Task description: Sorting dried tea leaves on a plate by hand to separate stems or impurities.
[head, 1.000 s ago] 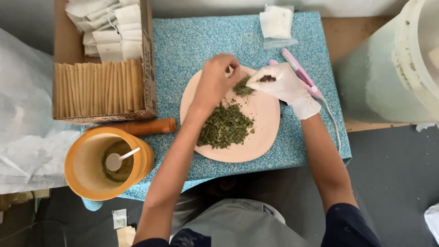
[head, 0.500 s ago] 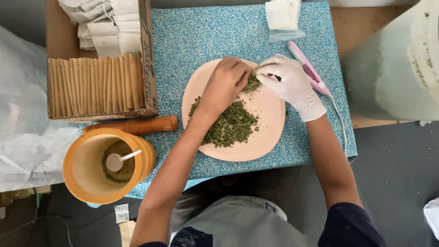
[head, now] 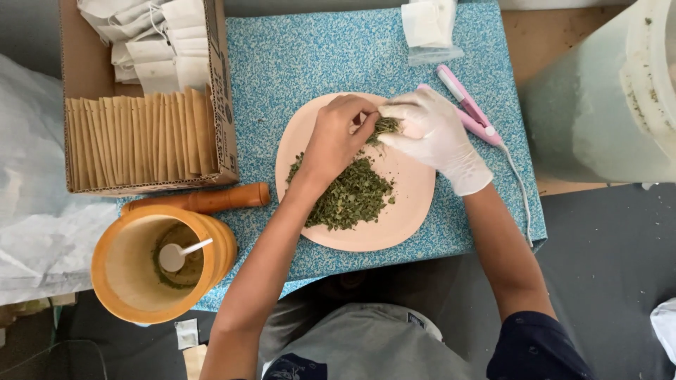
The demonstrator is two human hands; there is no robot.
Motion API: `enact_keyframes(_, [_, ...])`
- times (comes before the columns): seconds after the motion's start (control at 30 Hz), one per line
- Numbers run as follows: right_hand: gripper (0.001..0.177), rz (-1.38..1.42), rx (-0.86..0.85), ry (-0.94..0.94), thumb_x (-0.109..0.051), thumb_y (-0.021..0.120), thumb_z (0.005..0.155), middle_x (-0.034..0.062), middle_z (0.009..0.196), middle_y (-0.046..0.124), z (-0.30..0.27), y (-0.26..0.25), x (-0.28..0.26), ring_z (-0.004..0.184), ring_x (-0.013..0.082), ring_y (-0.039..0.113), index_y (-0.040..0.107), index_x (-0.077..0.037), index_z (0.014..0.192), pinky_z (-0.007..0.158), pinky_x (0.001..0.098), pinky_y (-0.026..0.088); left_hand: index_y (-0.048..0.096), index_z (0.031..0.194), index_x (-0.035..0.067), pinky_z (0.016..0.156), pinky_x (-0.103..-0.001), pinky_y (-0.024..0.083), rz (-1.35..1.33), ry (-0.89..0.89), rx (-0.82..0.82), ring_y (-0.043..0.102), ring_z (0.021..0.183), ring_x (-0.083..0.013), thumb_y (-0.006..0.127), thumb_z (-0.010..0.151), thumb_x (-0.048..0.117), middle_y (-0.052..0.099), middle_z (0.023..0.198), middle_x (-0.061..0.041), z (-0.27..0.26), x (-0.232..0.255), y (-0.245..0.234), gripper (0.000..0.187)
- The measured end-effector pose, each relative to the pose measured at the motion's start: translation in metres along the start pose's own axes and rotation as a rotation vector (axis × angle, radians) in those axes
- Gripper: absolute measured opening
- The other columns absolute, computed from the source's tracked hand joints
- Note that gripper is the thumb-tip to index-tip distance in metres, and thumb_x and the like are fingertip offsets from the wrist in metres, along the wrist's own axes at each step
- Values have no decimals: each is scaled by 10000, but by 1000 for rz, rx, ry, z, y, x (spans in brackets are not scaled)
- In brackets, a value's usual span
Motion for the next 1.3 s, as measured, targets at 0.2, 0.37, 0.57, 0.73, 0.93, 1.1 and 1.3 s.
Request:
enact_keyframes(0.2, [191, -49, 230, -53, -303, 952, 976, -38, 958, 801, -16, 10, 17, 806, 193, 749, 872, -197, 1113, 787, 329, 557, 772, 977, 80, 683, -316, 524, -182, -191, 43, 630, 785, -142, 721, 1040, 34, 735, 838, -68, -4, -6, -10, 93])
enact_keyframes(0.37, [168, -125, 259, -77, -309, 968, 968, -37, 880, 780, -16, 11, 13, 741, 189, 735, 880, -191, 1050, 731, 335, 541, 776, 968, 95, 662, -304, 496, -250, -242, 60, 599, 776, -107, 726, 1038, 70, 714, 795, -59, -6, -3, -7, 89])
enact_keyframes(0.57, [105, -189, 254, -40, -276, 927, 984, -50, 881, 750, -25, 20, 24, 775, 182, 737, 840, -217, 985, 766, 333, 557, 768, 964, 95, 653, -290, 489, -265, -233, 84, 627, 753, -125, 716, 1024, 50, 753, 818, -80, -7, -4, -6, 92])
enact_keyframes(0.73, [113, -44, 218, 83, -251, 934, 1008, -4, 862, 745, -24, 13, 39, 821, 226, 754, 853, -175, 989, 795, 340, 573, 753, 999, 48, 654, -319, 523, -110, -152, 125, 655, 732, -178, 724, 1019, 38, 768, 845, -136, -4, -7, -18, 37])
enact_keyframes(0.93, [95, -101, 92, 38, -254, 847, 1063, 33, 957, 746, -18, 10, 42, 919, 275, 735, 829, -165, 1032, 842, 405, 551, 776, 980, 77, 664, -276, 549, 546, 61, 137, 694, 705, -188, 728, 1016, 45, 756, 790, -94, -4, 0, -40, 68])
enact_keyframes(1.1, [106, -57, 35, 2, -207, 839, 1061, 74, 1034, 799, -17, 13, 39, 973, 304, 744, 848, -101, 1062, 876, 433, 562, 688, 843, 105, 598, -417, 585, 569, -120, 66, 690, 592, -273, 725, 932, 139, 681, 644, -81, -14, -20, -55, 102])
enact_keyframes(1.3, [55, -41, 153, 27, -153, 874, 1047, 77, 1080, 826, -16, -5, 33, 1006, 293, 770, 877, -100, 1034, 914, 390, 589, 638, 763, 147, 581, -422, 554, 489, -300, -138, 616, 511, -235, 683, 906, 161, 601, 555, -9, -20, -42, -63, 151])
Point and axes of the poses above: each hand's wrist, its own z-axis towards the middle knuckle, its own y-axis out of the palm, x = y × z, the point moved 9 cm from there along z, towards the middle knuckle
